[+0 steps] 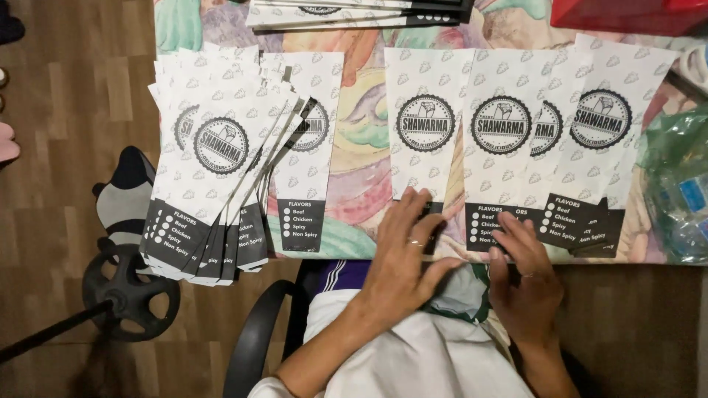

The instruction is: Applying glue to the edges of paper shawarma wrappers and stacking them for assembly.

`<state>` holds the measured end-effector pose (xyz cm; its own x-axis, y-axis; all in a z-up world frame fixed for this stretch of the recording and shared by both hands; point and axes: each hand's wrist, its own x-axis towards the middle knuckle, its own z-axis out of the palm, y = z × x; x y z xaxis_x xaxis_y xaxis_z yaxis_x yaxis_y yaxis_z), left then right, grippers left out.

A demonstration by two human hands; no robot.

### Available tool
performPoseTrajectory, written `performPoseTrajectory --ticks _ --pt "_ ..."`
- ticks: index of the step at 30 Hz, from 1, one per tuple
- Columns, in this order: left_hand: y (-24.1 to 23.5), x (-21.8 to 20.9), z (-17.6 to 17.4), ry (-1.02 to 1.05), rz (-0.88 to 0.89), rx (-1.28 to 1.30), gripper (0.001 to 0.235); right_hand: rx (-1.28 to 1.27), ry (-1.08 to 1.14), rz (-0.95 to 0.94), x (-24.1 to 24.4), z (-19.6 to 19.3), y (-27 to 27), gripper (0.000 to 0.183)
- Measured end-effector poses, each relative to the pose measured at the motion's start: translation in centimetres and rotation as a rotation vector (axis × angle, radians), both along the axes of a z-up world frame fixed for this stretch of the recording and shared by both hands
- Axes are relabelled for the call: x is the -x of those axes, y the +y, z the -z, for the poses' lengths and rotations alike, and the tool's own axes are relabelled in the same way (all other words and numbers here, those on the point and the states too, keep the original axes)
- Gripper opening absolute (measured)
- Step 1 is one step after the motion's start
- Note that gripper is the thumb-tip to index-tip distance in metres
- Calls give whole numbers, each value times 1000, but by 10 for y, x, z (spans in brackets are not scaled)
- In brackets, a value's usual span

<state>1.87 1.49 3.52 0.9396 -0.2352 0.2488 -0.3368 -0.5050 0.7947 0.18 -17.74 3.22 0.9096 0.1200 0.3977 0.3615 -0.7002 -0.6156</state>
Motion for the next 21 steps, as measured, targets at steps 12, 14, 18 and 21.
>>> performPoseTrajectory --ticks 12,14,18,21 --pt "48 15 11 -114 95 84 25 43 73 -363 -5 36 25 28" --pt "46 14 18 -148 101 80 22 45 49 -353 -6 26 25 27" --pt "44 13 22 -209 138 93 15 12 -38 -370 -4 15 23 40" --pt "47 15 28 -213 180 79 8 -1 -50 -352 -1 19 21 32"
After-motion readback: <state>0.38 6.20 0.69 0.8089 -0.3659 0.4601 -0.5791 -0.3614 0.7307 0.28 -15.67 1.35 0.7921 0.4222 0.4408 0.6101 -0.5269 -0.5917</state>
